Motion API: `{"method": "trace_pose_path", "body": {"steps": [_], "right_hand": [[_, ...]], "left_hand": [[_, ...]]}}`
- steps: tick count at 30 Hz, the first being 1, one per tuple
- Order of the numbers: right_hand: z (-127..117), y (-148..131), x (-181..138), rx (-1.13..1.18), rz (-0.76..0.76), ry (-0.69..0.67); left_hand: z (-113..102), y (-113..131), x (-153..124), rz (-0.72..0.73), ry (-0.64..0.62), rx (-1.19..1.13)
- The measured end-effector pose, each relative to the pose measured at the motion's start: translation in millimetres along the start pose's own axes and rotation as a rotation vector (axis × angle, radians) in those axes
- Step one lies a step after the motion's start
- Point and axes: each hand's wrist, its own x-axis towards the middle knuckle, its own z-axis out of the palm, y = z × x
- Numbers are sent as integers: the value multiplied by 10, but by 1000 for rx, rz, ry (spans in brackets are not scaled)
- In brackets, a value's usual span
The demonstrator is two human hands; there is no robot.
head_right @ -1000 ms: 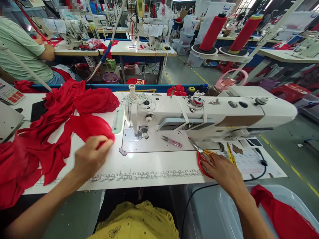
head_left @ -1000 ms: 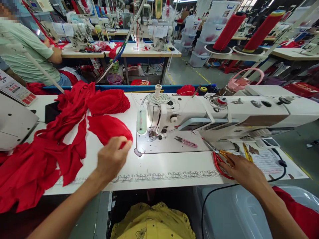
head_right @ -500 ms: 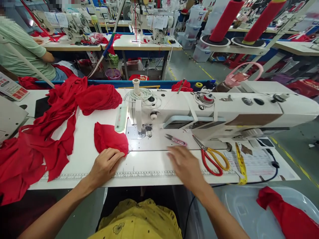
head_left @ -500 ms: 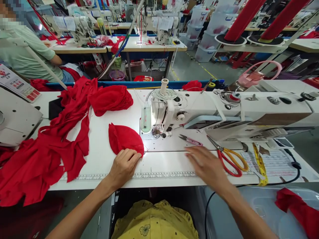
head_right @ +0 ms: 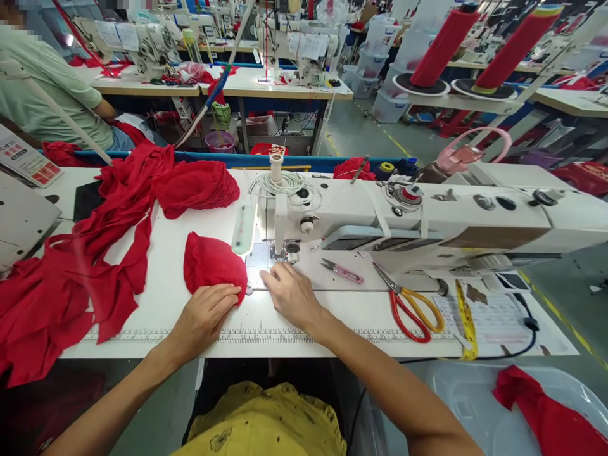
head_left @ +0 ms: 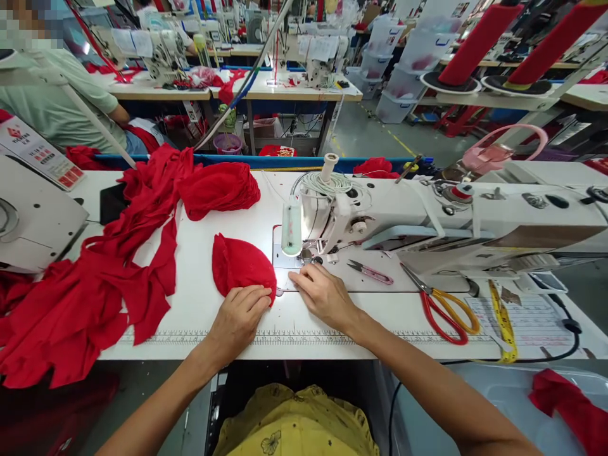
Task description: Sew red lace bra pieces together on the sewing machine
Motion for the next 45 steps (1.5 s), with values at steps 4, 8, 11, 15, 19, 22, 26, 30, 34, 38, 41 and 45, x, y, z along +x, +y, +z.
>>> {"method": "trace_pose_path", "body": {"steps": [4,8,11,15,19,22,26,30,34,38,41,45], "right_hand": [[-55,-25,-11,316,-25,68],[-154,-227,138,720,-101,55],[-241,-401,236,1009,80,16],[-313,-520,254,1087,301,77],[-319,-487,205,1040,319,91],[-305,-429,162,1047,346,61],[-262,-385,97,1049,358,82],[-227,-380,46,938,275,278],[-240,-396,38,824,124,318],[-229,-410,33,775,76,375],[-206,-416,22,751,48,394],[-198,-430,21,773,-3,370]], "left_hand": [[-84,52,73,-61,86,-108],[-396,170,200,-229,193,-349],[-626,236,273,-523,266,-475],[-678,268,305,-891,332,-697],[-565,303,296,-1005,385,-933],[-512,345,291,-1012,376,-1000],[-498,383,289,-1014,357,-1008],[-511,396,285,-1014,320,-979],[-526,407,275,-1003,300,-966],[-511,403,262,-1012,339,-981],[-481,384,241,-1037,362,-1036],[-459,371,207,-1052,376,-1064]]}}
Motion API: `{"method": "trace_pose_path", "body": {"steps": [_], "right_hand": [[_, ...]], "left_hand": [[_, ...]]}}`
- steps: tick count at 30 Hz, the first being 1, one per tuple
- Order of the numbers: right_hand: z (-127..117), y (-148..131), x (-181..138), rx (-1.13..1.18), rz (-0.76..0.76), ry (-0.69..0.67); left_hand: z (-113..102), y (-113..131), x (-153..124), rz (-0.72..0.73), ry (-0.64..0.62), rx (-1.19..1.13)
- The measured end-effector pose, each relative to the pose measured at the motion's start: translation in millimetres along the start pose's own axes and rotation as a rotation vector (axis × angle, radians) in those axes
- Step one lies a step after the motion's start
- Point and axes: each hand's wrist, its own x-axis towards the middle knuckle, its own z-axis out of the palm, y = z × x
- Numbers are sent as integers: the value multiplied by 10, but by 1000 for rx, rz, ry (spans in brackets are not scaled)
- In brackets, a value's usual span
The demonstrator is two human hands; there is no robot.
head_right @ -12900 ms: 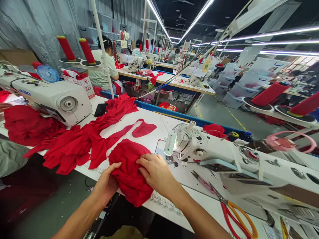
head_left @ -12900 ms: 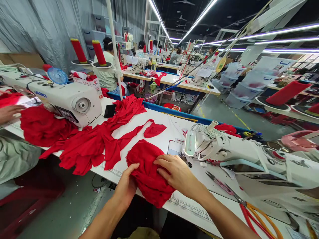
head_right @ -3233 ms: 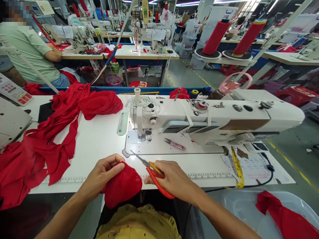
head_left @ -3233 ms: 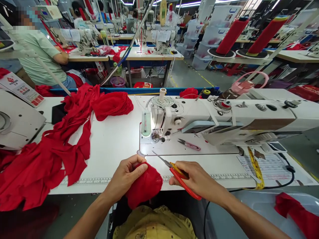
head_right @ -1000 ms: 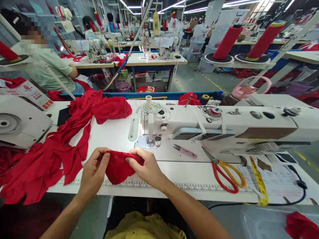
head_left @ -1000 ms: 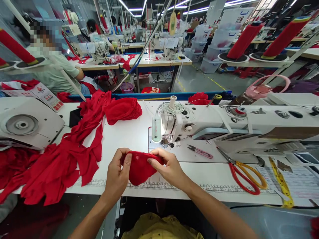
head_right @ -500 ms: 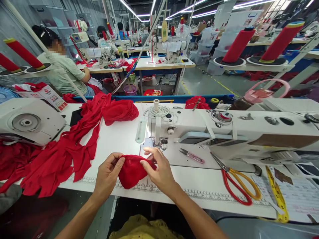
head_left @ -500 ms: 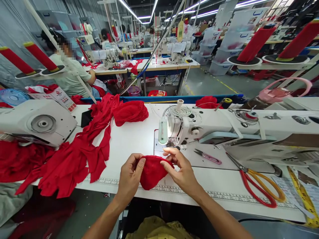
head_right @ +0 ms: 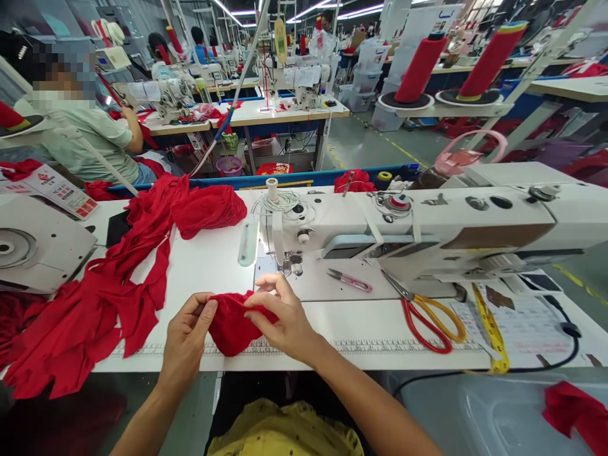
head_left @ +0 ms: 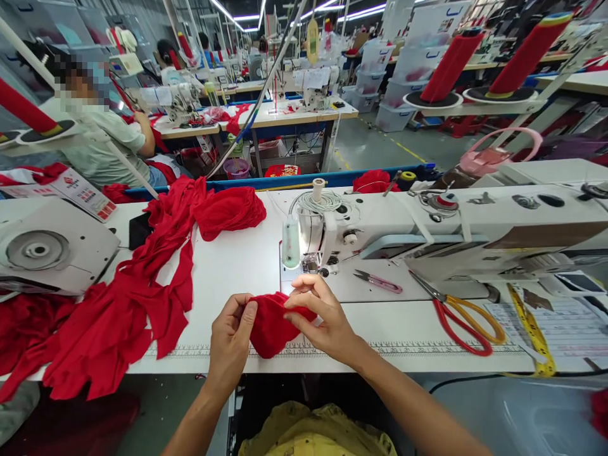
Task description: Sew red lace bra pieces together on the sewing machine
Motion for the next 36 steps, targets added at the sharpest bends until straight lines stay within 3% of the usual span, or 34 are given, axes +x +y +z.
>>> {"method": "trace_pose_path", "body": {"steps": [5,10,13,22,30,36], "right_hand": [[-3,15,31,18,60,-22],[-7,56,103,306,280,-139],[12,55,133,431,366,-103],[20,-30,122,399,387,31],[25,-82,121,440,379,57],[77,-81,104,472,456,96]], "left_hand": [[-3,-8,-21,-3,-9,-16],[-30,-41,-28,-32,-52,-59],[-62,-53,-28,-49,-44,-70],[-64,-49,-14,-71,-19,-102],[-76,-87,-41,-70,-22,-131],[-97,-131,-64,-64,-44,-101]]}}
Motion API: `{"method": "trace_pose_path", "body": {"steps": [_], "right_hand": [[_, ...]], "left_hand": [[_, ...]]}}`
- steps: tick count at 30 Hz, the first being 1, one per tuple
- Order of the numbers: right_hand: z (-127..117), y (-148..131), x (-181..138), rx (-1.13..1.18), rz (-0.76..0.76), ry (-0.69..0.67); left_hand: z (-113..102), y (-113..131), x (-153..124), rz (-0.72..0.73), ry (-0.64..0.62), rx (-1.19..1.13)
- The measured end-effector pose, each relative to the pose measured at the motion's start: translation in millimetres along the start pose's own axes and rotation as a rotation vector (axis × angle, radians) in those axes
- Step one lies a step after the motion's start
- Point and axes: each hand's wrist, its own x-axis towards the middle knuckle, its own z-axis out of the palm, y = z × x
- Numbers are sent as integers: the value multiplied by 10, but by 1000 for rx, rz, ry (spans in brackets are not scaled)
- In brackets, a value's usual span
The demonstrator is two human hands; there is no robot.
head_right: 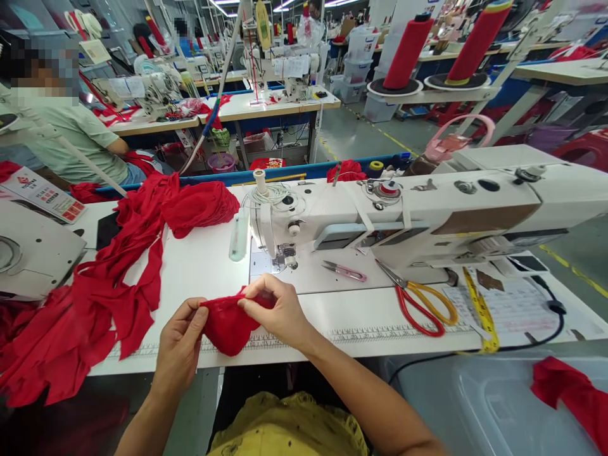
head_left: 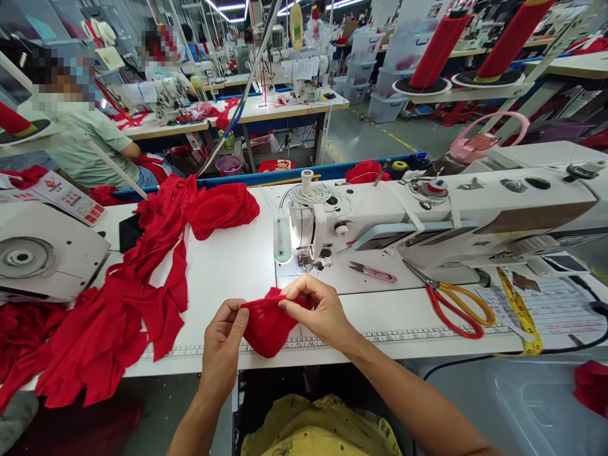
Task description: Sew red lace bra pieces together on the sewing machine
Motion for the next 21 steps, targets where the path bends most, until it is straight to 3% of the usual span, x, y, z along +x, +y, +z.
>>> {"method": "trace_pose_path", "body": {"steps": [6,13,17,21], "right_hand": [[15,4,-28,-35,-1,-7],[-26,128,-7,-218,-20,-59],[-58,298,14,-307,-30,-6],[-46,402,23,-339,6,-3]], "left_hand": [[-4,22,-12,41,5,48],[-10,303,162,99,-88,168],[-92,483,485,272,-104,457],[-181,541,1073,485,36,871]]}}
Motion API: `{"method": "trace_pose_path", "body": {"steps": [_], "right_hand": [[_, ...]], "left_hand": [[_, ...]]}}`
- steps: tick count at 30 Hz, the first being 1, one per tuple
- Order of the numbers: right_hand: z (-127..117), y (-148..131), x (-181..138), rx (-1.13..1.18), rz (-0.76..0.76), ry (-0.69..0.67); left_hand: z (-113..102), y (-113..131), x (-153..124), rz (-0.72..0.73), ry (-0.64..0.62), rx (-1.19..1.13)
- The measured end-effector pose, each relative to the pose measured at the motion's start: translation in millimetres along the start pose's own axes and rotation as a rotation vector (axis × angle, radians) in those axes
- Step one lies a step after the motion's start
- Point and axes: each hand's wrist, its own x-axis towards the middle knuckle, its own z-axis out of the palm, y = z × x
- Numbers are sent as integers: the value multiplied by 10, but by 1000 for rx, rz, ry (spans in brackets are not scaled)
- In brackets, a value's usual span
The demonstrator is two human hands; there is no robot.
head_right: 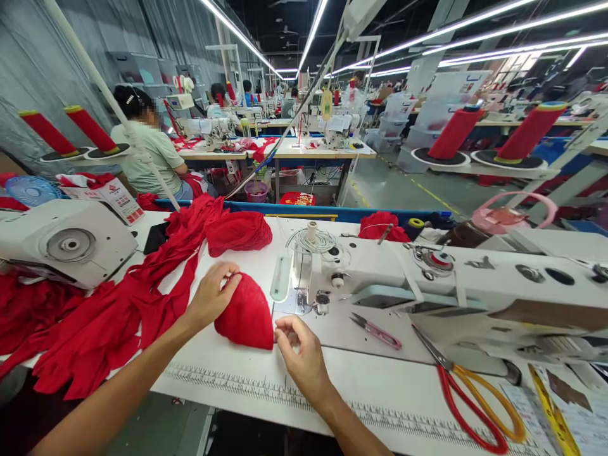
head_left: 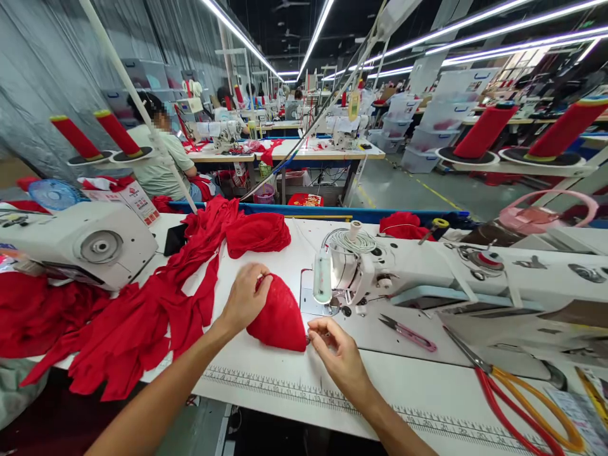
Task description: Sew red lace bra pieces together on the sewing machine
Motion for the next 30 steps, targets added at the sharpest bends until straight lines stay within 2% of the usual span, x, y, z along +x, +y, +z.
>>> {"method": "trace_pose_path", "body": {"steps": [3,9,14,17,20,24,27,29,30], "right_hand": [[35,23,15,-37,16,-3],[57,90,56,-91,103,-6],[55,160,90,-116,152,-26],[50,193,113,-100,163,-25],[49,203,135,-83,174,-13],[56,164,159,-91,163,-8],[60,123,164,-90,143,3],[60,103,156,-83,133,5],[59,96,148,-80,127,3]], "left_hand": [[157,-244,414,21,42,113],[556,-565,955,4,-59,239],[631,-671,1253,-17,-53,281],[588,-668,1272,-11,10,277],[471,-608,1154,49,86,247],[125,-441,1094,159,131,172],[-150,-264,1180,244,232,142],[-228,-166,1177,354,324,155],[-219,-135,1129,415,329,174]]}}
